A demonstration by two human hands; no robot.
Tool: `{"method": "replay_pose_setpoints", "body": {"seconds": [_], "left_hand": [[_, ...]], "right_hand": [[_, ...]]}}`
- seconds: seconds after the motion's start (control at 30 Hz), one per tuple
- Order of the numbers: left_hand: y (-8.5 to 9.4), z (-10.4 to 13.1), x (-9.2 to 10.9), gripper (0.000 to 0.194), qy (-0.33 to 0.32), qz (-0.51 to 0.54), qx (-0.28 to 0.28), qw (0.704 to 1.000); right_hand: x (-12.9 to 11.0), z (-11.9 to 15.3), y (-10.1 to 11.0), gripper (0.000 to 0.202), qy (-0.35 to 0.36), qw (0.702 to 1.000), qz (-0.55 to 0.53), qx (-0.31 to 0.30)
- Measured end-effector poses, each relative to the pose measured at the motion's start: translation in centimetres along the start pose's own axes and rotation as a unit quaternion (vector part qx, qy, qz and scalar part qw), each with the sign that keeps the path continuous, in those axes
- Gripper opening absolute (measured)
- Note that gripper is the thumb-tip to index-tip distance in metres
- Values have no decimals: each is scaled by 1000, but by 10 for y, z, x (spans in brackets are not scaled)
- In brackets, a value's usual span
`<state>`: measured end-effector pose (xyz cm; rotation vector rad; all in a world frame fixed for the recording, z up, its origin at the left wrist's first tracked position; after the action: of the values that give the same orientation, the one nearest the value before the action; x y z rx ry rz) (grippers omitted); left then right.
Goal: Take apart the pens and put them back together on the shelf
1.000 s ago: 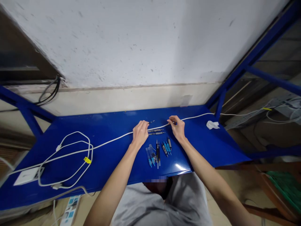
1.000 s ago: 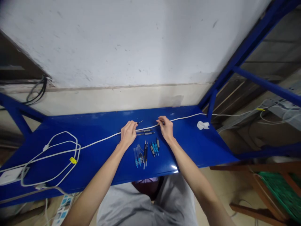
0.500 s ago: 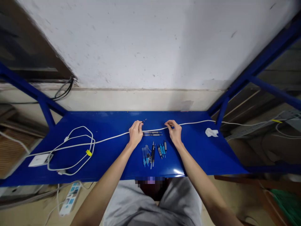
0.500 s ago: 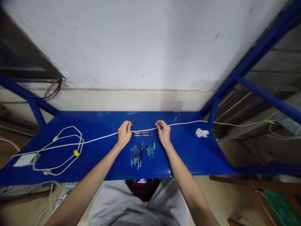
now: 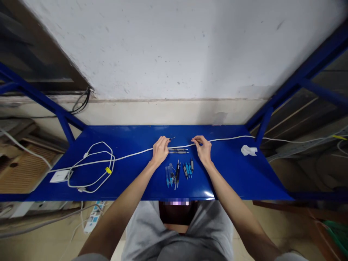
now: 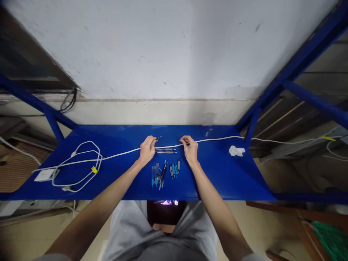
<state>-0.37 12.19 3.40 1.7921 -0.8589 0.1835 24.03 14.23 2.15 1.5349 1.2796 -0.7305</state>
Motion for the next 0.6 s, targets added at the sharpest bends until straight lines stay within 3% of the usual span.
{"method": "replay_pose_setpoints", "body": {"seconds": [0.2,0.43,0.6], "left_hand": [[-2,4,4,31,-40,-38,-4,998],[5,6,7,32,-47,-63,31,996],[0,0,4,30,-58,-104,-15,993]], "right_hand": [[-9,2,-9,20,10,1000,-23,-9],[-16,3,-31,23,-12,992,-128,-10],[-22,0,-32,21,3,990,-140,-29]]}}
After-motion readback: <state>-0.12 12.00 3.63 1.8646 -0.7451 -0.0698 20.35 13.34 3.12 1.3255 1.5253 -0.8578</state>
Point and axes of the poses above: each hand's wrist, its own z-axis away from the middle knuckle, its own y-axis out of the back of the hand, x = y × z, the point moved 7 cm from there along -z, towards the middle knuckle, and after that the axes turned 15 degrees about -x, right-handed, at the moved point
